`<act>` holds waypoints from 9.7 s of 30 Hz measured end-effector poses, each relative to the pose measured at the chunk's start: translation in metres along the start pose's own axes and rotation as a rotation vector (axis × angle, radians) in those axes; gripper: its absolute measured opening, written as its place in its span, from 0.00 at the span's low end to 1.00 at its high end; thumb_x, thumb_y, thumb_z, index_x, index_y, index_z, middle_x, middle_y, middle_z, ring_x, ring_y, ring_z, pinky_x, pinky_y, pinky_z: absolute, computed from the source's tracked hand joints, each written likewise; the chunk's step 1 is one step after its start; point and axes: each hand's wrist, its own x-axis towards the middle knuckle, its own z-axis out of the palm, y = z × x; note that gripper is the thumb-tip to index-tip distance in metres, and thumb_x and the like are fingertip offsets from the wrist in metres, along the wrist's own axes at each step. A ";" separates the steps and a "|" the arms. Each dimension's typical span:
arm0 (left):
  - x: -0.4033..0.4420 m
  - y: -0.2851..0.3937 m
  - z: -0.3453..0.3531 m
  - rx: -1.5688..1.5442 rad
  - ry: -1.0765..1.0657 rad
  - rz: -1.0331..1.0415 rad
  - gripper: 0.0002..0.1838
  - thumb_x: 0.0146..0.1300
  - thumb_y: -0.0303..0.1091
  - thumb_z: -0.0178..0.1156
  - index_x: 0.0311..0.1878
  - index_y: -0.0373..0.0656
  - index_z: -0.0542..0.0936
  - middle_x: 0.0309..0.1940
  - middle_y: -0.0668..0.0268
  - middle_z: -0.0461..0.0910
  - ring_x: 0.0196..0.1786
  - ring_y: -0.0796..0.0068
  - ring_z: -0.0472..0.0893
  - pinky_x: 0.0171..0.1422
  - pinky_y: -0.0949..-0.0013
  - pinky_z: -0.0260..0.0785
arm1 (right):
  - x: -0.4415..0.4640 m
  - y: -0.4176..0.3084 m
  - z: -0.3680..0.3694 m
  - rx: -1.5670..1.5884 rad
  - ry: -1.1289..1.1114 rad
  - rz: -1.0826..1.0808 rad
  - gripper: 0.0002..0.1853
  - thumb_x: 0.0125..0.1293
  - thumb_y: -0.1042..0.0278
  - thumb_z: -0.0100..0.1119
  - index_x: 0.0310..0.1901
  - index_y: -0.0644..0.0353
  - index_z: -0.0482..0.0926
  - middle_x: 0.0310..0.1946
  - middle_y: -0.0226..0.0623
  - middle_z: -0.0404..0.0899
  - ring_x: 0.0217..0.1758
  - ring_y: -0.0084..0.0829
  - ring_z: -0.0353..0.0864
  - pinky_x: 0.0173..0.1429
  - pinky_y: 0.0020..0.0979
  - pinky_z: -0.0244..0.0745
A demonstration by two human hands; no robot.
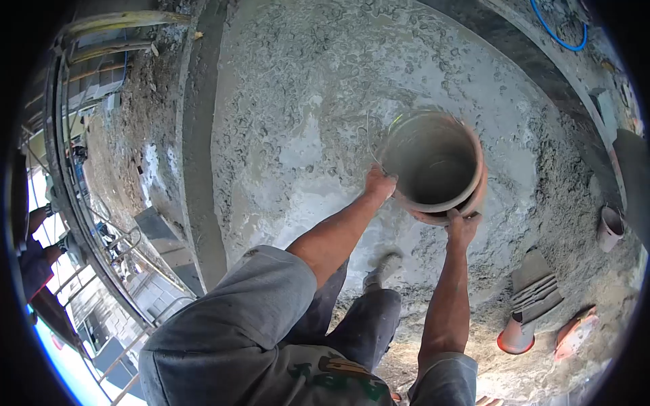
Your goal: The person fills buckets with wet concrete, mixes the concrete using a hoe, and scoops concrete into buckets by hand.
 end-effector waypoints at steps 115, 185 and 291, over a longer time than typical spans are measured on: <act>-0.208 -0.296 -0.480 0.901 -0.286 -0.144 0.24 0.42 0.54 0.67 0.40 0.47 0.84 0.32 0.58 0.84 0.37 0.59 0.84 0.45 0.59 0.75 | -0.296 0.083 0.407 0.684 -0.285 0.500 0.05 0.50 0.77 0.57 0.26 0.66 0.71 0.17 0.38 0.71 0.13 0.33 0.74 0.18 0.35 0.72; 0.075 -0.065 -0.208 0.082 -0.324 0.232 0.35 0.52 0.68 0.59 0.24 0.36 0.81 0.13 0.60 0.75 0.19 0.68 0.77 0.27 0.65 0.68 | 0.066 -0.240 0.364 0.253 -0.193 -0.225 0.07 0.54 0.75 0.57 0.33 0.70 0.74 0.19 0.39 0.71 0.15 0.33 0.72 0.20 0.37 0.73; -0.055 -0.193 -0.394 -0.585 -0.318 -0.246 0.34 0.55 0.65 0.59 0.28 0.34 0.76 0.18 0.64 0.74 0.18 0.76 0.73 0.22 0.72 0.65 | -0.116 -0.119 0.514 -0.704 -0.353 -0.645 0.16 0.55 0.64 0.53 0.39 0.65 0.83 0.42 0.50 0.81 0.47 0.50 0.79 0.55 0.37 0.73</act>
